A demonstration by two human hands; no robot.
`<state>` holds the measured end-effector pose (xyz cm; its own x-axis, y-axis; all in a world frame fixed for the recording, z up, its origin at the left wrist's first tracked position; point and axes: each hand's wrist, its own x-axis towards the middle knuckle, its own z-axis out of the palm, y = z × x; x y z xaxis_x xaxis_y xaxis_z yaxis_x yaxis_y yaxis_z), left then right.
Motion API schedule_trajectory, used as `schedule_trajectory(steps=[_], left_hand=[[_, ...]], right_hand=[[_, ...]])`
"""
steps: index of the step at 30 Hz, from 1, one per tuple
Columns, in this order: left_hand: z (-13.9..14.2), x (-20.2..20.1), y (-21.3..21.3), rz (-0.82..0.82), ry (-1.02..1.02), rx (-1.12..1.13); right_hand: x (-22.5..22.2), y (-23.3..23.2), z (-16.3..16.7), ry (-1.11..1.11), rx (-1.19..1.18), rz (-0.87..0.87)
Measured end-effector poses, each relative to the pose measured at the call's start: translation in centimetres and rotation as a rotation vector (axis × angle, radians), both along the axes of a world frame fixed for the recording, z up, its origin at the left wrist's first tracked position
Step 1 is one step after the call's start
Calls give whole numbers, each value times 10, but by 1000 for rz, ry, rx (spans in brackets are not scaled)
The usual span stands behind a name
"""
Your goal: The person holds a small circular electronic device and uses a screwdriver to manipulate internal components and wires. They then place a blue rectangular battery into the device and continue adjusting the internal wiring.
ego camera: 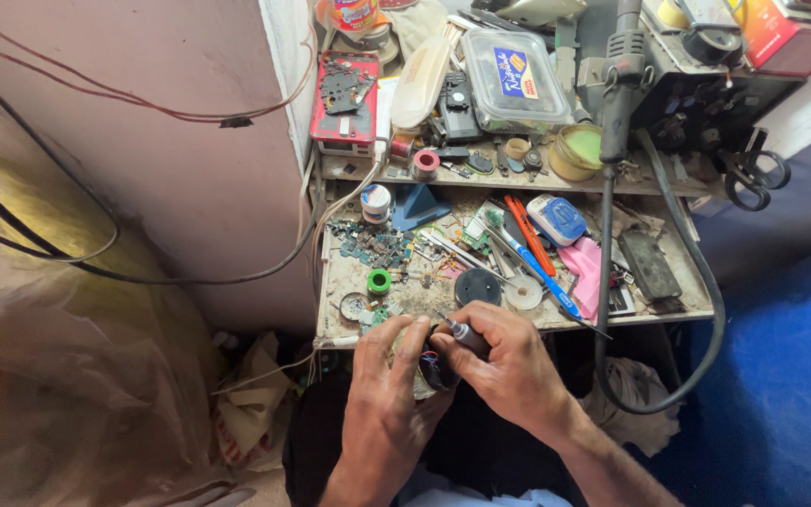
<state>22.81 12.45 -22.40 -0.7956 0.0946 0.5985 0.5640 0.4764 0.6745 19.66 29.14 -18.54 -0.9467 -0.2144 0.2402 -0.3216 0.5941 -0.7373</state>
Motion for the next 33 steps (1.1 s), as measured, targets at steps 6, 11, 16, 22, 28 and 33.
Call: schedule_trajectory(steps=[6, 11, 16, 22, 28, 33], left_hand=[[3, 1, 1, 13, -9, -6], [2, 7, -3, 45, 23, 94], [-6, 17, -12, -3, 24, 152], [-20, 21, -18, 7, 13, 146], [-20, 17, -22, 41, 20, 163], [-11, 10, -21, 60, 64, 182]], right_hand=[[0, 6, 11, -113, -88, -62], [-57, 48, 31, -8, -29, -279], [-206, 93, 51, 438, 238, -413], [-294, 89, 43, 503, 515, -520], [-278, 86, 70, 265, 337, -566], [-164, 90, 90, 126, -98, -214]])
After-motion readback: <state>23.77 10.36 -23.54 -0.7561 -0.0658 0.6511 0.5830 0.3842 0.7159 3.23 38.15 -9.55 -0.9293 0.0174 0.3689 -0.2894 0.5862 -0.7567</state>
